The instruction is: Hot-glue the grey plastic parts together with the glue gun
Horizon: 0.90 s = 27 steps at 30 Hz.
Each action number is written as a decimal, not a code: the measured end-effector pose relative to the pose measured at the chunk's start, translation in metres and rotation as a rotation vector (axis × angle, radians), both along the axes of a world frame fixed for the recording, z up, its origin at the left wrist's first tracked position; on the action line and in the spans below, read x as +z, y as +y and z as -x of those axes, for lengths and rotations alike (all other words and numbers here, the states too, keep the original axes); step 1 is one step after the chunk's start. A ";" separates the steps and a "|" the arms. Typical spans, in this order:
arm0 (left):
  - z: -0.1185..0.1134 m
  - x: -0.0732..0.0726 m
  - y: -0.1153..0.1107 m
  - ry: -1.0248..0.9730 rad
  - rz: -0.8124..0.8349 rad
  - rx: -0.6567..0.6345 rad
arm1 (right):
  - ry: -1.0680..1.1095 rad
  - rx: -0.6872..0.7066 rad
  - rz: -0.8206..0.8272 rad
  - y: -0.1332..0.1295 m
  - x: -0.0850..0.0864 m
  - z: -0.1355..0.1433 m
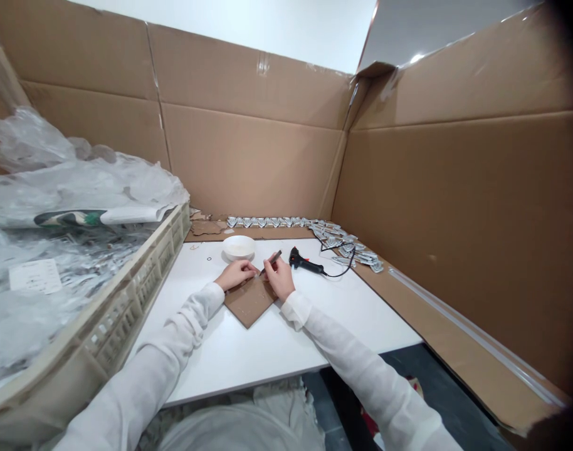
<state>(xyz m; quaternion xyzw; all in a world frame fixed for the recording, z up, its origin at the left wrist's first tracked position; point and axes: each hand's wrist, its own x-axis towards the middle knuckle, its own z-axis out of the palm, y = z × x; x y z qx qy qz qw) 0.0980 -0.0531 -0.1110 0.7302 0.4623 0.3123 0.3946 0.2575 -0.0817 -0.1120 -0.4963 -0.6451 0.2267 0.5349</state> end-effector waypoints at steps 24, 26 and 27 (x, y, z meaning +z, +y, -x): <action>0.001 -0.004 0.002 0.032 -0.072 0.012 | -0.211 0.069 -0.041 -0.006 0.005 0.002; 0.001 -0.005 0.003 0.037 -0.070 0.011 | -0.225 0.066 -0.038 -0.006 0.005 0.002; 0.001 -0.005 0.003 0.038 -0.072 0.010 | -0.233 0.064 -0.037 -0.006 0.005 0.002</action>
